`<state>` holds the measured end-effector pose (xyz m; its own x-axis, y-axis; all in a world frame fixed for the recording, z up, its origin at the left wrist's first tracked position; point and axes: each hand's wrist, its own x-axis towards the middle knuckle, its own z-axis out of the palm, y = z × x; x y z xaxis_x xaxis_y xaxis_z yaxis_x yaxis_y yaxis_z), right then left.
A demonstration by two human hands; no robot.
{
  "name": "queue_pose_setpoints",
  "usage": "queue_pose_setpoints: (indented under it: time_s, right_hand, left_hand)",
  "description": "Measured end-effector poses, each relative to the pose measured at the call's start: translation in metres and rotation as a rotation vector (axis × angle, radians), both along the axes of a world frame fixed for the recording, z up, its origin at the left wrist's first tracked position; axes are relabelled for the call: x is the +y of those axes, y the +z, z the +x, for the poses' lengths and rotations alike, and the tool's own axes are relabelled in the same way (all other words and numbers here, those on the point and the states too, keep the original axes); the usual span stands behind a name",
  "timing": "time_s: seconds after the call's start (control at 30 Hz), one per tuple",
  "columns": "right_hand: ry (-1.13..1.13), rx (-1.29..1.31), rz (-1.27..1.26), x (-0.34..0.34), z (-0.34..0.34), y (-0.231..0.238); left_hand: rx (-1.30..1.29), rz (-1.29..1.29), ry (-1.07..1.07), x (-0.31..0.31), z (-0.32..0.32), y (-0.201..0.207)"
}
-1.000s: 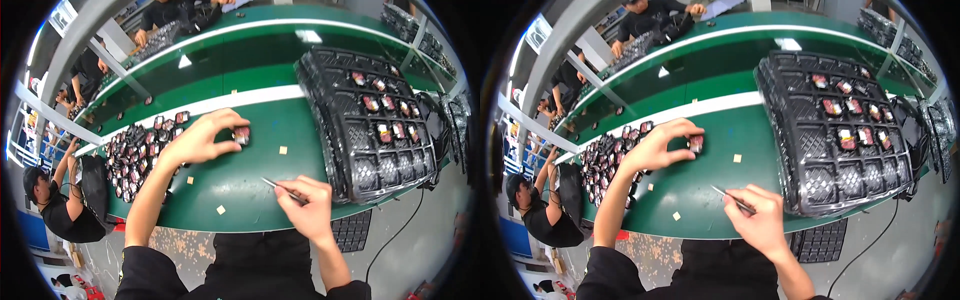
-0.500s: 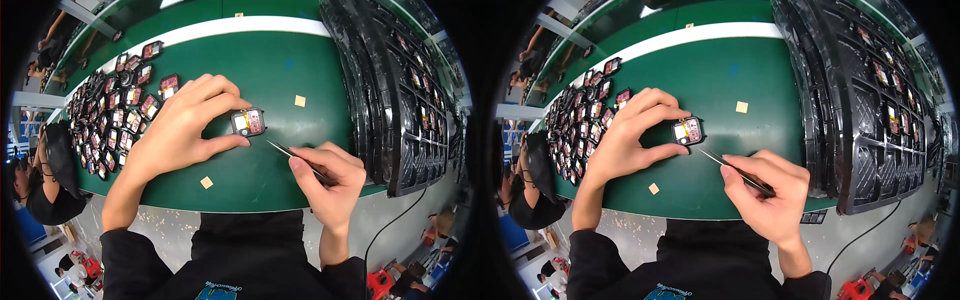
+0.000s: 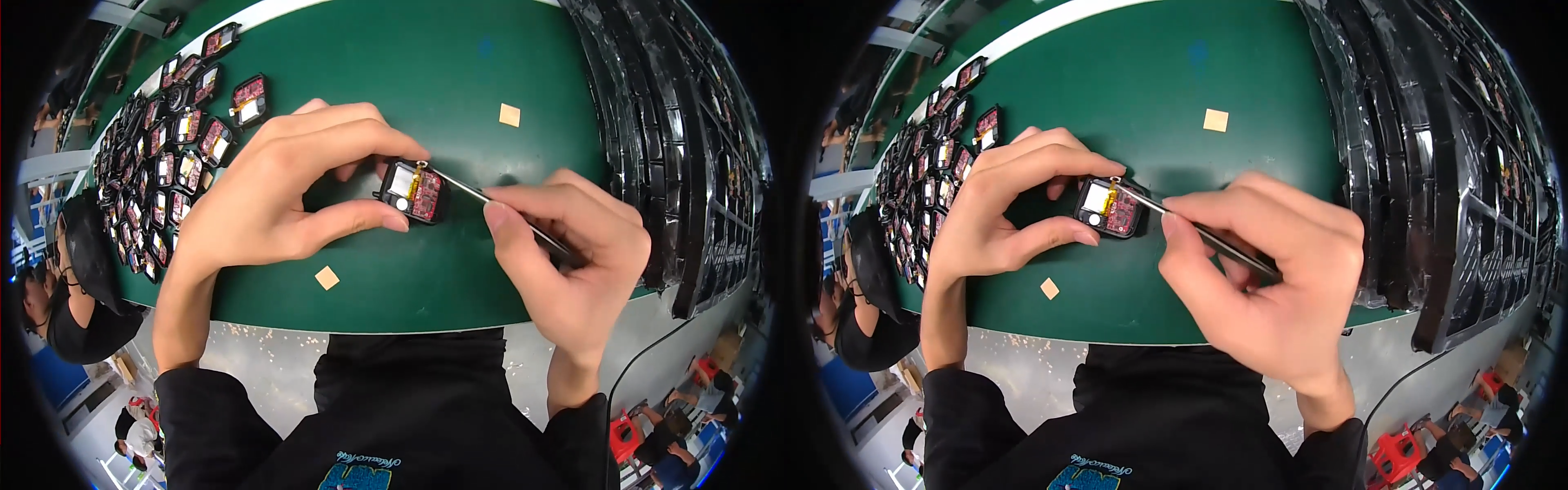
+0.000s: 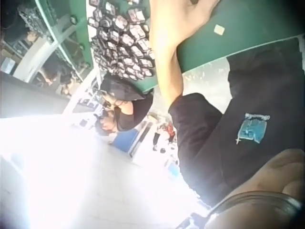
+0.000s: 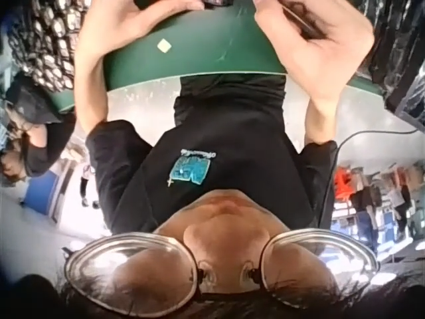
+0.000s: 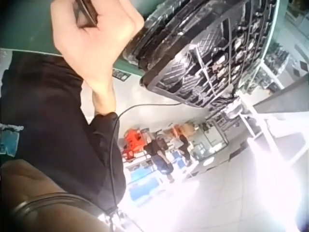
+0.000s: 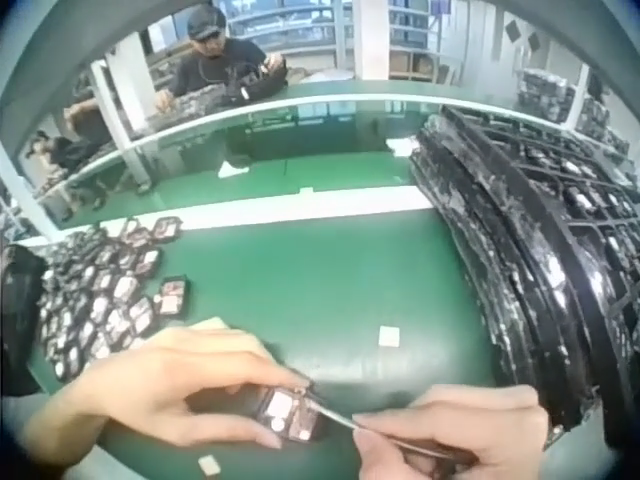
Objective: Assembling small electronic device components, specifically smartwatches, using tweezers and hands on an assembly line.
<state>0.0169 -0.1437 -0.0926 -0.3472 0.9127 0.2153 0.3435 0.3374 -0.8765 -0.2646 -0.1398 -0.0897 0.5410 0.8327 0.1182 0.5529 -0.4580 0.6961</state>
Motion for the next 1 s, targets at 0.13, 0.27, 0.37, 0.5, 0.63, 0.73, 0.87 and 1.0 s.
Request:
queue_pose_setpoints:
  time_s: [0.13, 0.27, 0.37, 0.5, 0.63, 0.73, 0.87, 1.0]
  right_hand:
    - [0.018, -0.007, -0.027, 0.000, -0.002, -0.008]
    - [0.028, -0.014, 0.005, 0.001, -0.005, -0.012]
    - [0.027, -0.014, 0.001, 0.002, -0.006, -0.012]
    - [0.005, -0.019, 0.009, 0.002, -0.009, -0.013]
    - [-0.006, -0.050, 0.078, 0.000, -0.005, -0.014]
    - [-0.020, -0.085, 0.178, -0.002, -0.005, -0.015]
    - [-0.036, -0.080, 0.333, -0.001, -0.008, -0.023]
    - [-0.011, -0.074, 0.370, 0.001, -0.009, -0.026]
  left_hand:
    - [0.056, 0.043, -0.025, 0.002, -0.001, -0.002]
    - [0.069, 0.068, -0.027, 0.004, -0.002, -0.004]
    - [0.079, 0.068, -0.027, 0.005, -0.001, -0.003]
    - [0.059, 0.063, -0.029, 0.004, -0.004, -0.003]
    - [0.009, 0.055, 0.003, 0.002, -0.002, -0.006]
    - [0.010, 0.053, 0.007, 0.003, -0.001, -0.004]
    - [0.028, 0.068, 0.002, 0.004, 0.000, -0.004]
    - [0.023, 0.059, 0.001, 0.004, 0.000, -0.004]
